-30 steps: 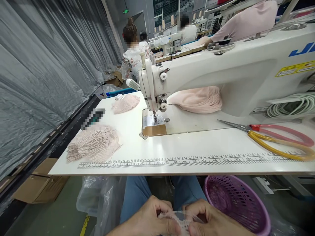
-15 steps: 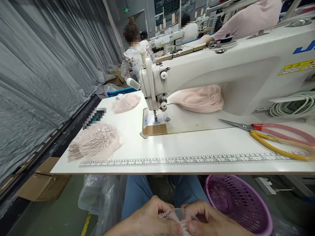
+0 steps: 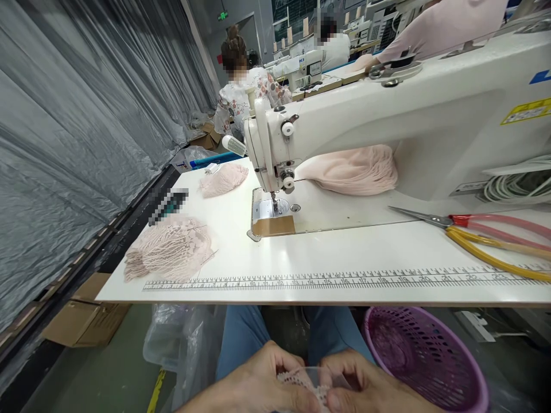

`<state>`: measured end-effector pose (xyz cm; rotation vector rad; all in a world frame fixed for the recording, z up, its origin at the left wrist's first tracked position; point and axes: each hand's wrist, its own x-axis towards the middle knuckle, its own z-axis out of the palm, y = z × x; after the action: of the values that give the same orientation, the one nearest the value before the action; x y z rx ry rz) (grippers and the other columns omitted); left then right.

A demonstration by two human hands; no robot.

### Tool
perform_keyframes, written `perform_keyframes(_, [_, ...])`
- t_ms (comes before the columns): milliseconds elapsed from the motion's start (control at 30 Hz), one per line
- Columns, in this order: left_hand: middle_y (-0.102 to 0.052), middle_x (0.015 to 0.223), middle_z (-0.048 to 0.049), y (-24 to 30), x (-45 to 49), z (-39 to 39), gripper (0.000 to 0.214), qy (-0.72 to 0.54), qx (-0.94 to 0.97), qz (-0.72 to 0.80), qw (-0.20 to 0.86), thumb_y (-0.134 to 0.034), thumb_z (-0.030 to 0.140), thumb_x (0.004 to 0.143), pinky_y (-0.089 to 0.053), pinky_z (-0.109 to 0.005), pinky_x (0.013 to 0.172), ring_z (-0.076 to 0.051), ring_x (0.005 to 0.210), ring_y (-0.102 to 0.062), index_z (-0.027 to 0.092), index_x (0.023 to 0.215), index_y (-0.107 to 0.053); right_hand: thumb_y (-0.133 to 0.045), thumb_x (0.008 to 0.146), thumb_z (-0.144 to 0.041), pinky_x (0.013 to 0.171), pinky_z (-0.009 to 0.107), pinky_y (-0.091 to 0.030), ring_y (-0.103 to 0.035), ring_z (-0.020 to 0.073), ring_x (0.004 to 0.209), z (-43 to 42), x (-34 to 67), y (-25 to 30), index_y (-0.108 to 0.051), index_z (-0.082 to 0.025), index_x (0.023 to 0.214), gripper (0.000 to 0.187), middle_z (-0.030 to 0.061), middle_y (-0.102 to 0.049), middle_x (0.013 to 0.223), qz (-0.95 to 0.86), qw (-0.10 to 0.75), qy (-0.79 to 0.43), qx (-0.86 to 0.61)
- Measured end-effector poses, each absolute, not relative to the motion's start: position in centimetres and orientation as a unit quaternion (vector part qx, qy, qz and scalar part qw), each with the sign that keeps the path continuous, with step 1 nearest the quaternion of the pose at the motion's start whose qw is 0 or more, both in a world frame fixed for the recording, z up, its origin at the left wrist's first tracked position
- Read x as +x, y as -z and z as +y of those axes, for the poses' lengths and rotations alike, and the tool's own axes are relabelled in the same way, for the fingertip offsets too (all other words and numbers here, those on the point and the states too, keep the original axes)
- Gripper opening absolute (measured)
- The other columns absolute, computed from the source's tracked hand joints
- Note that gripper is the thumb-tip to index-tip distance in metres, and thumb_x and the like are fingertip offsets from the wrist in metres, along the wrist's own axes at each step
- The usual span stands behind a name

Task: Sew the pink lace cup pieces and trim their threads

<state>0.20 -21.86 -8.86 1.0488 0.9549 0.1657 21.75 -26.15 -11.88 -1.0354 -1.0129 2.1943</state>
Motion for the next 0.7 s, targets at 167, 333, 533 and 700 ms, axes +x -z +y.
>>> perform_keyframes(167, [-0.049,0.066,0.0020,9.0,0.3,-21.8,0.045,-0.088,0.464,0.424,0.773,-0.088,0.048,0.056,-0.027,-0.023,0.059,-0.010,0.065,-0.042,0.011,0.060,-0.063,-0.077,0.062,-0.069,0.055,0.023,-0.023,-0.036,0.0105,0.062,-26.0,21.7,12.0,-0.062,-0.019,0.077,0.055,-0.0063,-0.044,0.064,-0.376,0.252,-0.802,-0.390])
perform_keyframes(333, [-0.048,0.064,0.0042,8.2,0.0,-21.9,0.046,-0.064,0.459,0.442,0.768,-0.089,0.050,0.053,-0.025,-0.022,0.056,-0.007,0.061,-0.039,0.012,0.064,-0.066,-0.079,0.059,-0.069,0.054,0.021,-0.027,-0.039,0.0097,0.061,-26.3,22.2,13.0,-0.061,-0.020,0.082,0.057,-0.0059,-0.047,0.066,-0.378,0.256,-0.809,-0.370])
perform_keyframes(533, [-0.059,0.072,-0.0003,5.0,0.4,-22.0,0.043,-0.038,0.470,0.375,0.798,-0.083,0.053,0.065,-0.032,-0.023,0.061,-0.010,0.067,-0.047,0.013,0.076,-0.073,-0.067,0.052,-0.085,0.045,0.023,-0.026,-0.035,0.0079,0.046,-25.7,22.6,12.6,-0.053,-0.018,0.053,0.068,-0.0049,-0.042,0.048,-0.429,0.286,-0.791,-0.330])
perform_keyframes(700, [-0.059,0.069,0.0001,4.0,1.0,-21.4,0.048,-0.069,0.488,0.387,0.779,-0.084,0.056,0.060,-0.034,-0.022,0.062,-0.010,0.064,-0.046,0.012,0.075,-0.073,-0.072,0.066,-0.060,0.062,0.029,-0.041,-0.051,0.0168,0.067,-24.3,19.3,13.4,-0.066,-0.024,0.101,0.050,-0.0012,-0.058,0.075,-0.496,0.385,-0.672,-0.394])
